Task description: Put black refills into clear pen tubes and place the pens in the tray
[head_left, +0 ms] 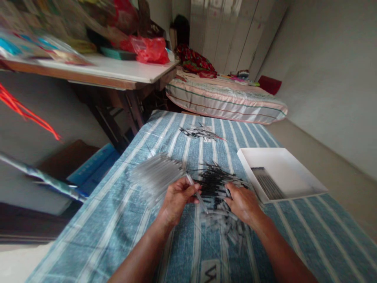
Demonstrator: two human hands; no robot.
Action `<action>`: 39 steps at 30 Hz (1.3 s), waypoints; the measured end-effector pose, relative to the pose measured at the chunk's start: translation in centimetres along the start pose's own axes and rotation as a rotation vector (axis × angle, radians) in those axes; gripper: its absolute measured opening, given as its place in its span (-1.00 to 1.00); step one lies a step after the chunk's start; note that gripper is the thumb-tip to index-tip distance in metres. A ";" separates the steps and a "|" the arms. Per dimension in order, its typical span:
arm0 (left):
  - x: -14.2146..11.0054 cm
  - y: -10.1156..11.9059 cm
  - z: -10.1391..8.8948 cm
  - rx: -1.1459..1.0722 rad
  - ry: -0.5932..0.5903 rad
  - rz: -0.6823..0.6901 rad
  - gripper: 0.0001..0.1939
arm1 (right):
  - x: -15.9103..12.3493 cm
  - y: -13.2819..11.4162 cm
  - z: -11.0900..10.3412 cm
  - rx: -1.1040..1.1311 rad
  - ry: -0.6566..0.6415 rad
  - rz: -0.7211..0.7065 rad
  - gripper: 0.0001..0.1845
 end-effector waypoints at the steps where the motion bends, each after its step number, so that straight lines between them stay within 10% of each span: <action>1: 0.0 0.0 0.0 -0.002 -0.001 -0.002 -0.79 | 0.1 0.0 0.1 0.004 0.003 0.004 -0.69; 23: 0.0 0.0 0.1 -0.021 -0.016 0.005 -0.80 | -0.2 0.9 0.6 0.239 0.229 -0.223 -0.91; 29: 0.1 0.2 0.0 -0.097 0.002 0.038 -0.82 | -1.5 0.5 0.6 0.543 0.385 -0.312 -0.73; 39: -0.2 0.5 0.2 -0.181 0.009 0.085 -0.85 | -3.3 -3.2 0.4 0.860 0.200 -0.423 -0.35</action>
Point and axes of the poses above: each hand's wrist, its own x-axis towards the middle knuckle, its own z-axis out of the palm, y = z × x, the point moved 3 cm from there along x, towards the middle knuckle, and after that the axes turned 4 degrees about -y, right-handed, at the moved point
